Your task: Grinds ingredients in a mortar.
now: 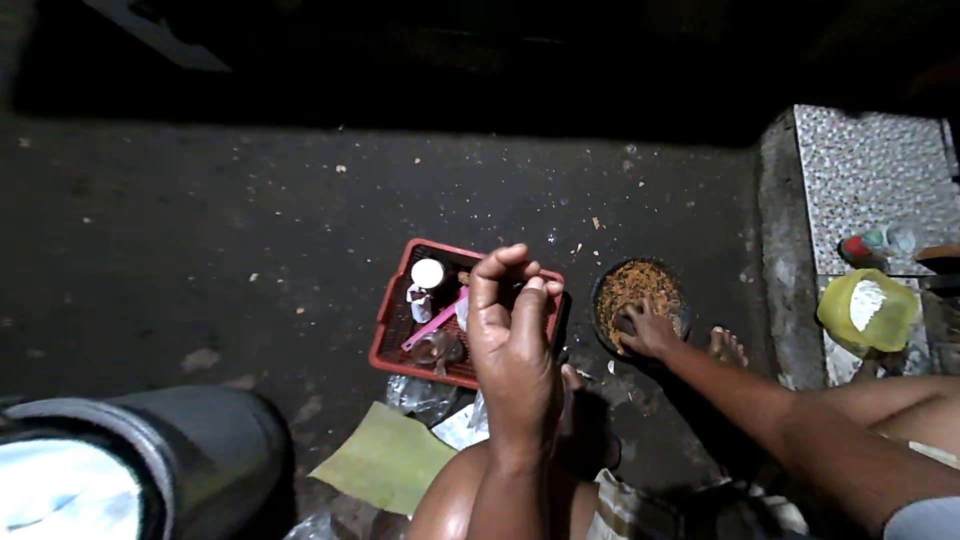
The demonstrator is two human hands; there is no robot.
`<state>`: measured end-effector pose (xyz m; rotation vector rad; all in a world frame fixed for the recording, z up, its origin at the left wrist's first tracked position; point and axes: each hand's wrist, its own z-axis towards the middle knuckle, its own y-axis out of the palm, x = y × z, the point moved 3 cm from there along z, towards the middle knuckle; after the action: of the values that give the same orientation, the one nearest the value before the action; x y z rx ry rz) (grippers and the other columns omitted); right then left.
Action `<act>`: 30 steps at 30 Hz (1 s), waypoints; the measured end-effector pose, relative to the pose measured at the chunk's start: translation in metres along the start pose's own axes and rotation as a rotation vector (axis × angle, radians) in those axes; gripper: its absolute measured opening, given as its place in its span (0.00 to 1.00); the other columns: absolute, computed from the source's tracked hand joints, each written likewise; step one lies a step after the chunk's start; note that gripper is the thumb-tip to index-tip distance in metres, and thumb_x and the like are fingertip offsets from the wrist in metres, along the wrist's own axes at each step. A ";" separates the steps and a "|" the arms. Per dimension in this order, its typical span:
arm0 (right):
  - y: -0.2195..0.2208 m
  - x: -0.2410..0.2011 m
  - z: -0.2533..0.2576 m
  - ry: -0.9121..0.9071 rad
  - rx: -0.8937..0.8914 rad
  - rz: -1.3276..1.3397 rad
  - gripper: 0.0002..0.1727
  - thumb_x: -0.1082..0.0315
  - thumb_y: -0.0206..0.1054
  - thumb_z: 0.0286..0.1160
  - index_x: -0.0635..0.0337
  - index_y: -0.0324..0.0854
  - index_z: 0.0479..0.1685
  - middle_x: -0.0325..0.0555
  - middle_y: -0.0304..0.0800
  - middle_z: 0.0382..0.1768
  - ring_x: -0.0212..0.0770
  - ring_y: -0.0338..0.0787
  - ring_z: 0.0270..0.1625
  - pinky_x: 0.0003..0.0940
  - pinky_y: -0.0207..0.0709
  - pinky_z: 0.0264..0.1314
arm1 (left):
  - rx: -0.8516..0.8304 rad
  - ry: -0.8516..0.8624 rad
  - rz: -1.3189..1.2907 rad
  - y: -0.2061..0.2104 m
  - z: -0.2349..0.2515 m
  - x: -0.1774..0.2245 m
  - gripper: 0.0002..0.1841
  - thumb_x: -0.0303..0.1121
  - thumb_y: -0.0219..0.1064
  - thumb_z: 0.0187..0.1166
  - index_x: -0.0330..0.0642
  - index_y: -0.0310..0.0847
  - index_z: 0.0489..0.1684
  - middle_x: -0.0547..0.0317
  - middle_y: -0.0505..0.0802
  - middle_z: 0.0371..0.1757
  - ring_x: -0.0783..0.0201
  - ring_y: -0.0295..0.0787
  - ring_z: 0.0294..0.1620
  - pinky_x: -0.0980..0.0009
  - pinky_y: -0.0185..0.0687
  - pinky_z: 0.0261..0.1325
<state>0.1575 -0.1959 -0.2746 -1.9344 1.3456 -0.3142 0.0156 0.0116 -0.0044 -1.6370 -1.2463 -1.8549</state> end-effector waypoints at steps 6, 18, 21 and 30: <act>-0.036 0.033 0.031 0.164 0.097 0.620 0.34 0.48 0.72 0.79 0.54 0.72 0.81 0.65 0.76 0.78 0.63 0.84 0.72 0.62 0.77 0.72 | -0.011 -0.009 0.007 -0.004 -0.002 0.000 0.16 0.20 0.51 0.84 0.47 0.76 0.61 0.68 0.84 0.50 0.74 0.86 0.47 0.76 0.87 0.53; -0.016 -0.006 0.018 0.019 0.068 -0.047 0.33 0.42 0.66 0.77 0.40 0.74 0.82 0.63 0.61 0.88 0.66 0.87 0.67 0.64 0.82 0.65 | 0.003 0.003 -0.061 -0.004 0.002 0.002 0.16 0.19 0.51 0.83 0.47 0.78 0.60 0.67 0.85 0.49 0.73 0.86 0.46 0.76 0.86 0.52; -0.036 -0.004 0.024 0.163 0.158 0.119 0.34 0.45 0.71 0.77 0.47 0.73 0.82 0.68 0.57 0.88 0.69 0.86 0.66 0.65 0.81 0.63 | 0.003 -0.017 -0.053 -0.008 -0.003 0.003 0.16 0.20 0.52 0.83 0.48 0.77 0.61 0.68 0.85 0.50 0.73 0.86 0.47 0.77 0.86 0.52; -0.016 -0.030 0.029 0.069 0.191 -0.045 0.32 0.41 0.66 0.77 0.41 0.74 0.80 0.64 0.63 0.86 0.66 0.88 0.63 0.64 0.83 0.60 | 0.019 -0.002 -0.111 -0.013 -0.005 0.007 0.16 0.20 0.51 0.83 0.48 0.78 0.60 0.67 0.85 0.48 0.74 0.86 0.44 0.78 0.86 0.48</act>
<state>0.1731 -0.1545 -0.2771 -1.8101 1.2690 -0.5167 0.0011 0.0168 -0.0025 -1.5895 -1.3768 -1.8999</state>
